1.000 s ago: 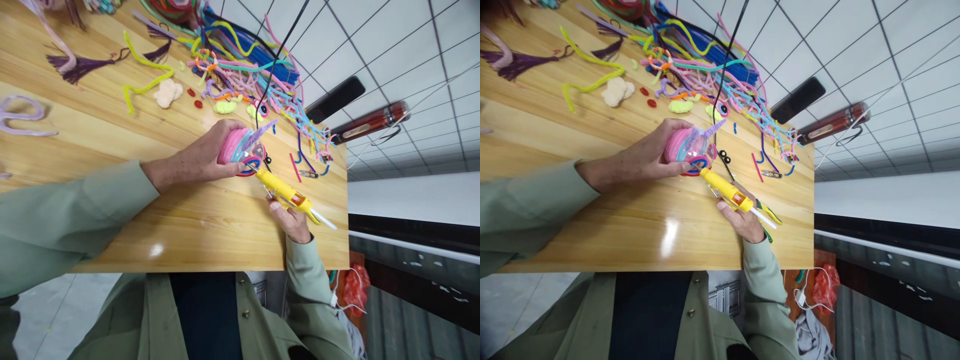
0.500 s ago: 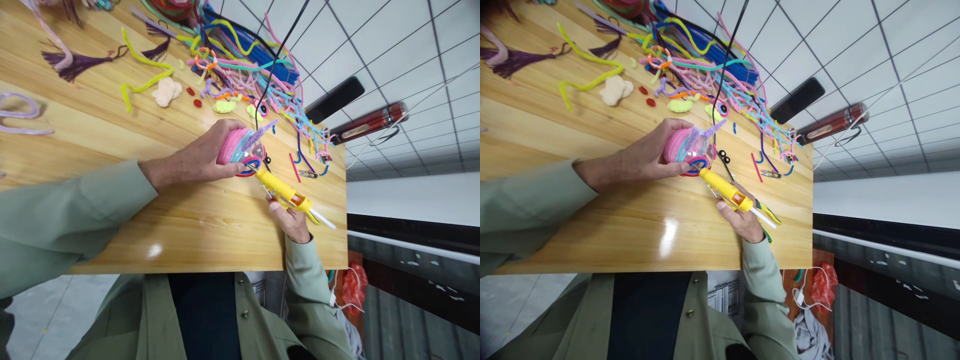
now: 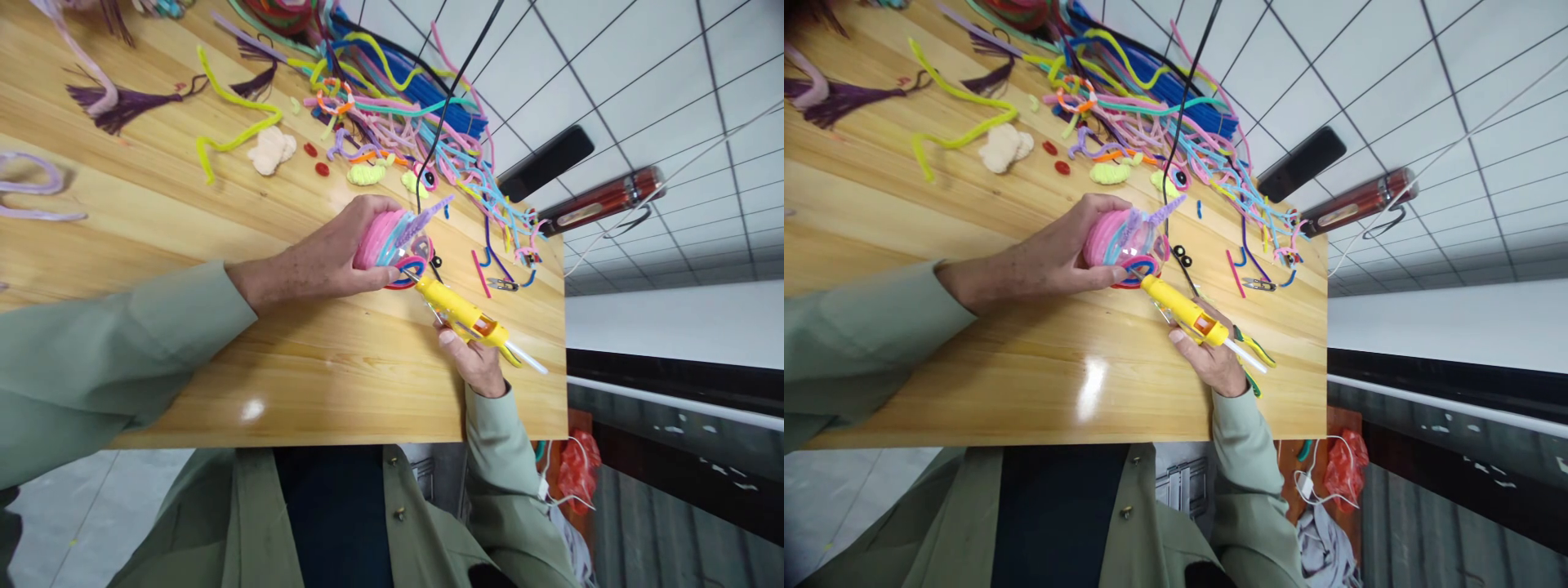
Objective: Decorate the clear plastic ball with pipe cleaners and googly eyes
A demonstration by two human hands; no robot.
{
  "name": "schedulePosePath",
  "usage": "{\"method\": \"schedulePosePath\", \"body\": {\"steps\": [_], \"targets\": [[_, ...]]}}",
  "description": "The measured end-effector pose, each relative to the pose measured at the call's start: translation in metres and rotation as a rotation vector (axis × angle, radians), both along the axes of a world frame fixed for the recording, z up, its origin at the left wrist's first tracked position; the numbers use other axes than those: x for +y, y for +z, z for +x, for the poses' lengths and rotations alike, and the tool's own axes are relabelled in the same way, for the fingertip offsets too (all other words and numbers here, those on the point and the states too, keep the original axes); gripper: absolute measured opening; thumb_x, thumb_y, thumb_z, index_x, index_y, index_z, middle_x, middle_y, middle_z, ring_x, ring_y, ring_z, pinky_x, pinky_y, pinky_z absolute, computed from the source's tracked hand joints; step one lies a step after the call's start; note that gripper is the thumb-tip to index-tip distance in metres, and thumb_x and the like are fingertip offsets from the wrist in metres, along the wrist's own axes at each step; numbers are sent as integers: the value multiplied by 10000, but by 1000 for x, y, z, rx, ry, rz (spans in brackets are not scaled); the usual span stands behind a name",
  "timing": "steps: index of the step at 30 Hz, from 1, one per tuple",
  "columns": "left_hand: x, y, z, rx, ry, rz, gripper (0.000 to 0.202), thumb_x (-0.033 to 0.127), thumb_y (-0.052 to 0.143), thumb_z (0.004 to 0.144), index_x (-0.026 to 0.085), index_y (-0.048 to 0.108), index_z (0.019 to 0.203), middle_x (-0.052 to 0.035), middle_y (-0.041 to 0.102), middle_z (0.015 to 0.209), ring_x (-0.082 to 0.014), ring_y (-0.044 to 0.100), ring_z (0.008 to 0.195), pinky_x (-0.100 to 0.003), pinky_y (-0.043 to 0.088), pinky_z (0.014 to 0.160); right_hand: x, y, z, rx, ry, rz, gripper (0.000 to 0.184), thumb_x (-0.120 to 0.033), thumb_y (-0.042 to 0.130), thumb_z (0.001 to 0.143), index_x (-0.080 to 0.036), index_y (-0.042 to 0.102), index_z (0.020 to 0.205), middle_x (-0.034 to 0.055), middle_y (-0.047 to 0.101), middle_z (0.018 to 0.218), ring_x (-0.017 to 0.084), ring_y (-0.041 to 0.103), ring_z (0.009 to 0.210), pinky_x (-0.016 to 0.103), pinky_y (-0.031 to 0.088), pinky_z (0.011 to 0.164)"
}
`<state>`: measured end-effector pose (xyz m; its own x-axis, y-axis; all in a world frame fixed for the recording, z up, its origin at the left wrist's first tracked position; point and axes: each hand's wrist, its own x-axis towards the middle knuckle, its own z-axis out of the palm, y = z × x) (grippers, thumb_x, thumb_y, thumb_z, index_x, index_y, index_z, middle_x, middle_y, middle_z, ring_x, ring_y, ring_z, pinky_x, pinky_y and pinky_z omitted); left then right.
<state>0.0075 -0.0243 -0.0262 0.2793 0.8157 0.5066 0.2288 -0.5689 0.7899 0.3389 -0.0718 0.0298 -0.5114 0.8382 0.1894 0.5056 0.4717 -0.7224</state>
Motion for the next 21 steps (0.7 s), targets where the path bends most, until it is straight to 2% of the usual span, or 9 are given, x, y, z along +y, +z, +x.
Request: {"method": "schedulePosePath", "body": {"steps": [9,15,21], "targets": [[-1,0,1,-18,16,-15,904,808,802,956,261,507,1614,-176,621,1583,-409,624,1490,-591,546,1321,0,-2,2,17,-7,-7,273,-556,736,1096,-302,830,1063,54,824,988,277,786,916,449,673,845],[-1,-1,1,-20,20,-27,913,815,810,943,263,513,1608,-171,624,1574,-412,626,1478,-594,558,1303,-1,-3,2,-3,-27,-26,321,-609,728,1084,-305,825,1051,56,826,974,284,788,909,463,684,852],[-1,1,0,-9,13,-16,901,807,790,966,261,495,1619,-174,626,1576,-406,642,1463,-595,563,1302,-1,-5,4,7,-21,-21,269,-567,739,1091,-314,829,1067,52,825,986,283,790,925,459,679,869]]}}
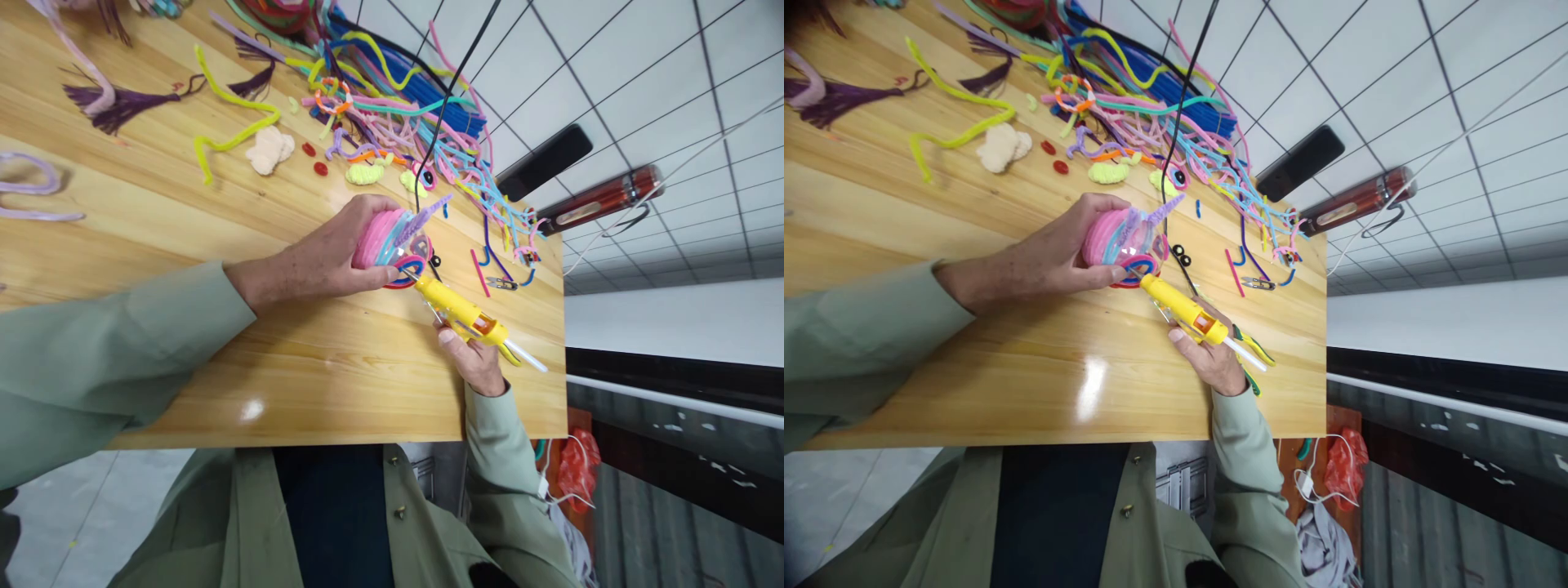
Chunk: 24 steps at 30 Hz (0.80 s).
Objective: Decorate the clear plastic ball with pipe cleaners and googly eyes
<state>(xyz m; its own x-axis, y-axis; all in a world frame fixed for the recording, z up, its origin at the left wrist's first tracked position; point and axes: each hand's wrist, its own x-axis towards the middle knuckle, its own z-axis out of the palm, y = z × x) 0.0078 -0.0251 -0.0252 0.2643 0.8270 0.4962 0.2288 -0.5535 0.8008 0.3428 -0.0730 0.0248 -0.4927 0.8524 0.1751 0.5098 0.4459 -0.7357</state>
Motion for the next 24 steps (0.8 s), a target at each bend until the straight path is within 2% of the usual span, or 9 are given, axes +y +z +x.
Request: {"method": "schedulePosePath", "body": {"steps": [5,24], "targets": [[0,1,0,-11,-6,-8,903,815,805,951,271,507,1608,-172,629,1570,-420,638,1470,-619,557,1309,0,-4,4,-15,-26,-21,315,-604,741,1075,-307,848,1075,66,841,1011,293,803,940,470,702,892],[-1,1,-1,-11,-19,-1,833,734,809,989,280,497,1614,-171,627,1596,-397,659,1456,-601,575,1294,0,0,2,20,17,-2,232,-521,750,1100,-305,833,1082,49,841,1010,271,812,932,436,687,876]]}}
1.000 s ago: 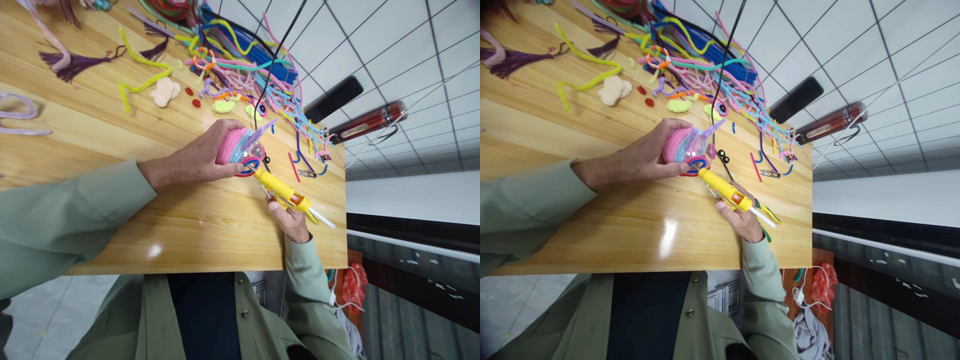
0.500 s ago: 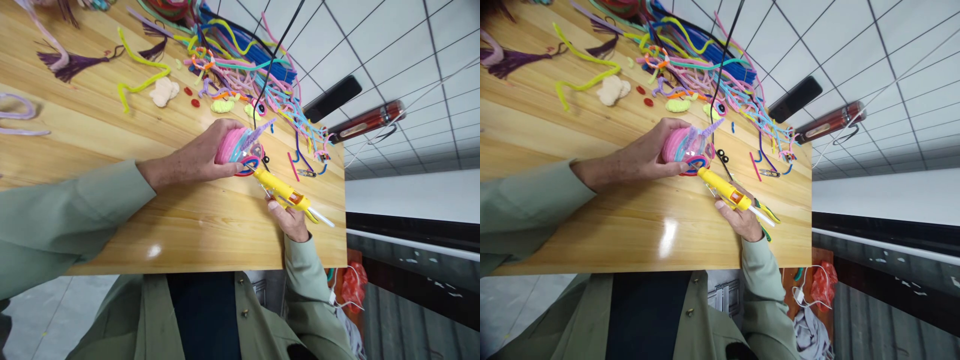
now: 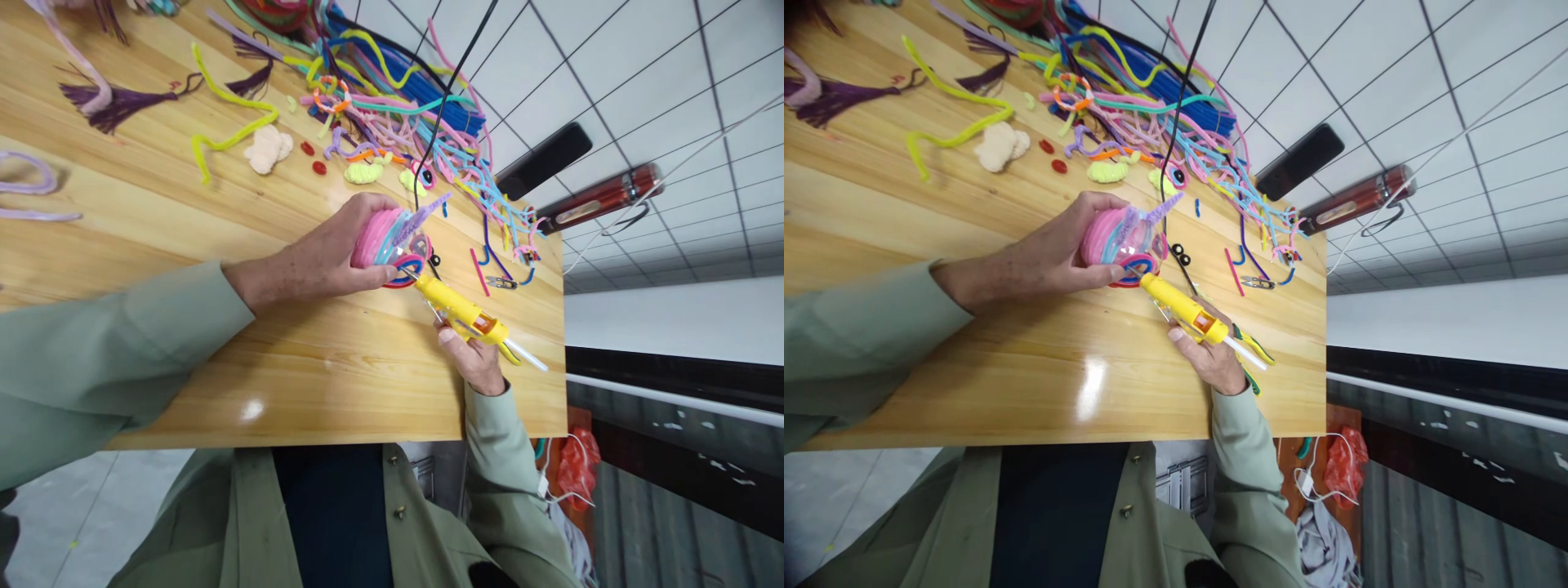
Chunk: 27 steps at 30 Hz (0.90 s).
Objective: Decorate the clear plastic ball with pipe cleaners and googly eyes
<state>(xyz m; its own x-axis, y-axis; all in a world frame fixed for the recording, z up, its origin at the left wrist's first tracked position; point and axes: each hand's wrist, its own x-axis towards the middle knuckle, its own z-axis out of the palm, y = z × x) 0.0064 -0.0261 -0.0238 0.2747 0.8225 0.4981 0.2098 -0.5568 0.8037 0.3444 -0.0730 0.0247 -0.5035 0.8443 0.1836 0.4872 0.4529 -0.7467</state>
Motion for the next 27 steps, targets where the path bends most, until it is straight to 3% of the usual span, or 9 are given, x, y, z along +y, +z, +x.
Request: {"method": "schedulePosePath", "body": {"steps": [4,15,21,27], "targets": [[1,-1,1,-15,2,-9,870,769,817,971,276,501,1613,-164,627,1589,-400,658,1462,-585,573,1297,0,0,0,31,30,14,154,-449,764,1108,-308,825,1122,35,842,1044,250,814,953,406,676,891],[0,-2,1,26,22,-4,906,754,818,966,238,498,1638,-170,626,1584,-401,647,1473,-572,575,1300,0,-1,-2,87,-11,-35,191,-486,805,1078,-316,878,1124,36,874,1065,268,833,986,423,691,943],[1,-1,0,33,24,-2,896,725,831,966,233,501,1638,-170,626,1584,-395,642,1471,-557,573,1301,1,-2,-3,166,-62,-147,307,-578,831,1040,-279,883,1089,31,852,954,230,790,815,409,700,853],[1,-2,-2,52,21,2,893,712,831,970,239,489,1645,-168,620,1590,-393,643,1472,-559,575,1303,0,-2,-2,160,-62,-164,317,-586,829,1037,-276,878,1082,31,849,955,227,780,814,408,686,860]]}}
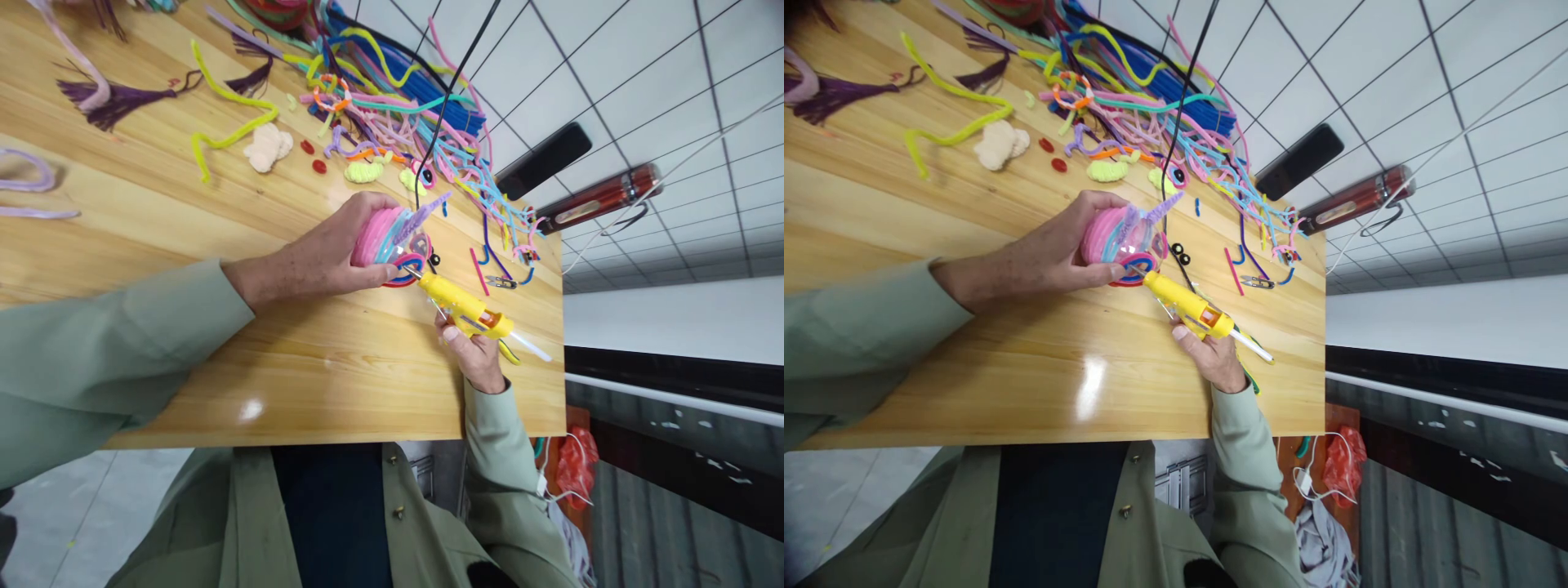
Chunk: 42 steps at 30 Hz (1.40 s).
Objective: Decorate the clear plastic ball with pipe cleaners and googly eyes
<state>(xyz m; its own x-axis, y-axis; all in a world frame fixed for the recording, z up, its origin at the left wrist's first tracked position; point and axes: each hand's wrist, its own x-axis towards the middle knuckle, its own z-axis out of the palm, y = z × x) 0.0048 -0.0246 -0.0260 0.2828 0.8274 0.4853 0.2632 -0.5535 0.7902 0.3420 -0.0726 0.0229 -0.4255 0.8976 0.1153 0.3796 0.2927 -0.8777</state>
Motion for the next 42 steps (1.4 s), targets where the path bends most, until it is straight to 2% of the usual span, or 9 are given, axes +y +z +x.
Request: {"method": "schedulePosePath", "body": {"steps": [10,15,20,24,32,37,42], "targets": [[0,0,0,-10,-10,25,887,720,803,987,237,481,1658,-172,615,1611,-394,652,1484,-569,568,1314,0,2,-2,-20,16,59,229,-522,829,1052,-303,886,1089,24,892,1029,262,850,973,416,712,951],[-1,2,-1,3,-15,14,887,717,809,984,239,486,1657,-174,616,1619,-398,645,1492,-585,572,1310,0,2,-2,-50,6,49,300,-590,815,1046,-296,876,1053,29,884,998,270,847,957,427,712,938],[-1,1,1,-19,-8,9,909,749,821,968,240,488,1644,-175,619,1592,-411,646,1484,-601,559,1320,0,3,-2,-61,7,51,314,-601,805,1048,-294,871,1048,28,882,996,269,844,953,427,707,936],[-1,1,1,-17,-4,3,932,775,813,964,238,480,1648,-169,614,1589,-399,636,1489,-573,558,1322,-1,5,-4,-75,16,53,303,-583,802,1051,-287,861,1032,26,874,983,262,835,934,417,698,916],[-1,4,0,-4,-6,-17,932,759,832,948,247,486,1645,-177,620,1590,-414,647,1471,-594,568,1311,-1,5,-4,-71,16,58,268,-562,800,1056,-301,863,1045,27,874,990,270,834,940,432,697,912],[-2,5,0,5,0,-18,911,728,834,952,237,493,1639,-178,627,1591,-399,648,1457,-569,580,1299,-1,6,-5,-95,5,48,330,-613,786,1051,-292,856,1027,34,869,976,279,828,927,446,698,914],[-3,5,2,-12,14,-40,917,751,844,934,243,513,1621,-169,632,1584,-400,640,1464,-569,573,1298,0,4,-4,-61,40,82,217,-517,794,1073,-307,845,1042,14,855,983,254,816,928,416,672,914]]}}
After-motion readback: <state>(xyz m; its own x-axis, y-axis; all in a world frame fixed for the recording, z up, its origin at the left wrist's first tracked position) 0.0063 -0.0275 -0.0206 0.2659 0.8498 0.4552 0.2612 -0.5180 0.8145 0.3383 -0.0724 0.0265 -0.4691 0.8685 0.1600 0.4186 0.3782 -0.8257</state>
